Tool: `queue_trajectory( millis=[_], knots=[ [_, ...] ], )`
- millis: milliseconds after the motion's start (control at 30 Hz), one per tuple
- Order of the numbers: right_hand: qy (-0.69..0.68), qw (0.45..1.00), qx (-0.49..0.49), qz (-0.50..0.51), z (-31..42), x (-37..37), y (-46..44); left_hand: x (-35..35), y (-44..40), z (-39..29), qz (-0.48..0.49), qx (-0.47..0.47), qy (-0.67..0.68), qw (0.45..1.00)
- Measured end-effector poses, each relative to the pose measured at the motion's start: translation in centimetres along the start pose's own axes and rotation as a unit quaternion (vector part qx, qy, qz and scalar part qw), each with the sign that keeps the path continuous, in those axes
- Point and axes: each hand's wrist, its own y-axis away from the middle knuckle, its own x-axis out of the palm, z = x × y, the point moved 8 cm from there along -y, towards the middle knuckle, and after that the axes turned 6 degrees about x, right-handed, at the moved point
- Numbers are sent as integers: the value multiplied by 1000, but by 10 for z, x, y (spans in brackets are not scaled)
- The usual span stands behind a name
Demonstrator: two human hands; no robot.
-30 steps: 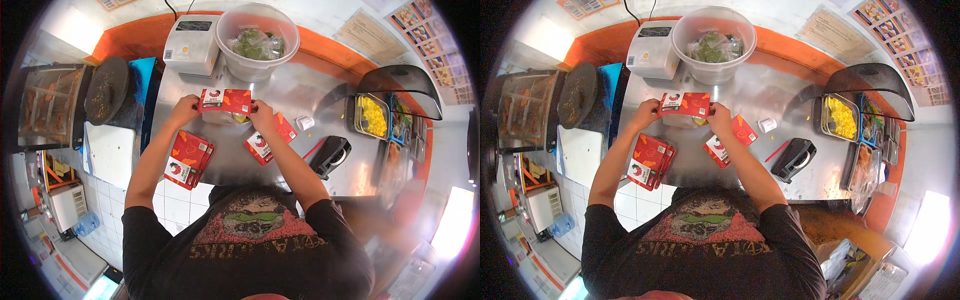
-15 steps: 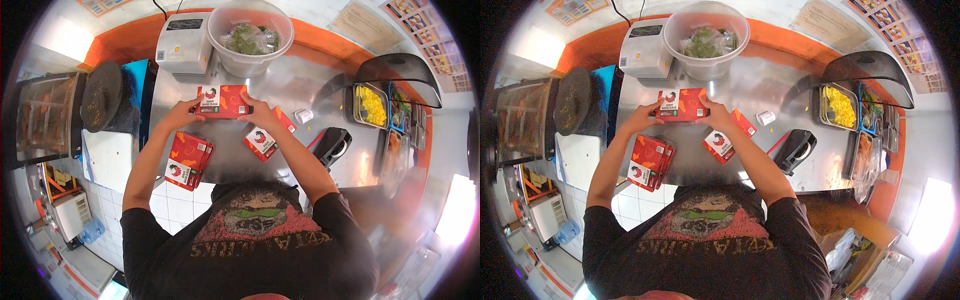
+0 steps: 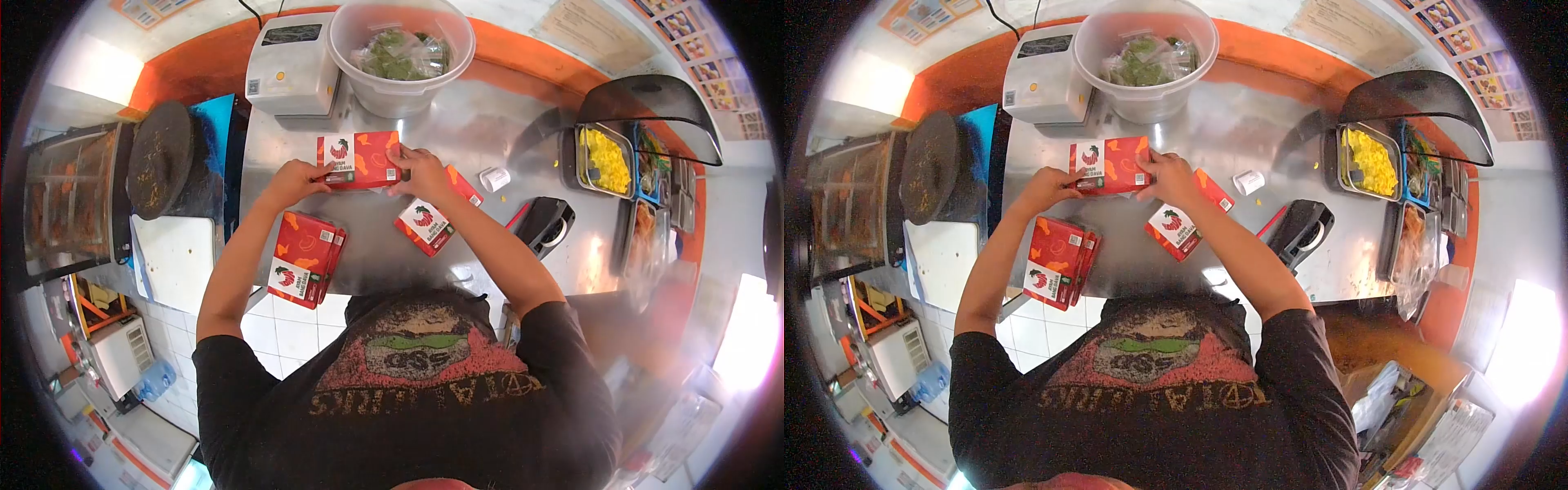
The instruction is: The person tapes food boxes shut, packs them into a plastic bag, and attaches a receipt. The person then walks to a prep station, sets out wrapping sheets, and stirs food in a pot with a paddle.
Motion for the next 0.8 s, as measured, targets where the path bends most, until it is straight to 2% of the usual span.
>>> queue_trajectory(
  millis=[67, 133, 200, 333, 400, 533, 733, 800],
  knots=[
    [48, 998, -32, 5, 4, -2, 3, 1, 0, -1, 5, 20, -18, 1000],
    [57, 998, -17, 13, 7, 1, 4, 0, -1, -5, 8, 40, -36, 999],
    [66, 998, -3, 21, 11, 0, 3, 6, -1, -7, 60, 64, -84, 993],
    [91, 995, 12, 45, 12, -3, 2, 10, 3, -12, 65, 79, -124, 987],
    [89, 994, 18, 56, 7, 0, -1, 6, 5, -12, 33, 61, -101, 992],
    [102, 993, 14, 55, 3, 4, -1, 4, 5, -16, 13, 86, -97, 992],
    [99, 993, 30, 53, 5, 1, 5, 10, 6, -18, -5, 182, -133, 974],
    [107, 993, 28, 40, 8, -3, 6, 19, 3, -10, 96, 138, -156, 973]
  ],
)
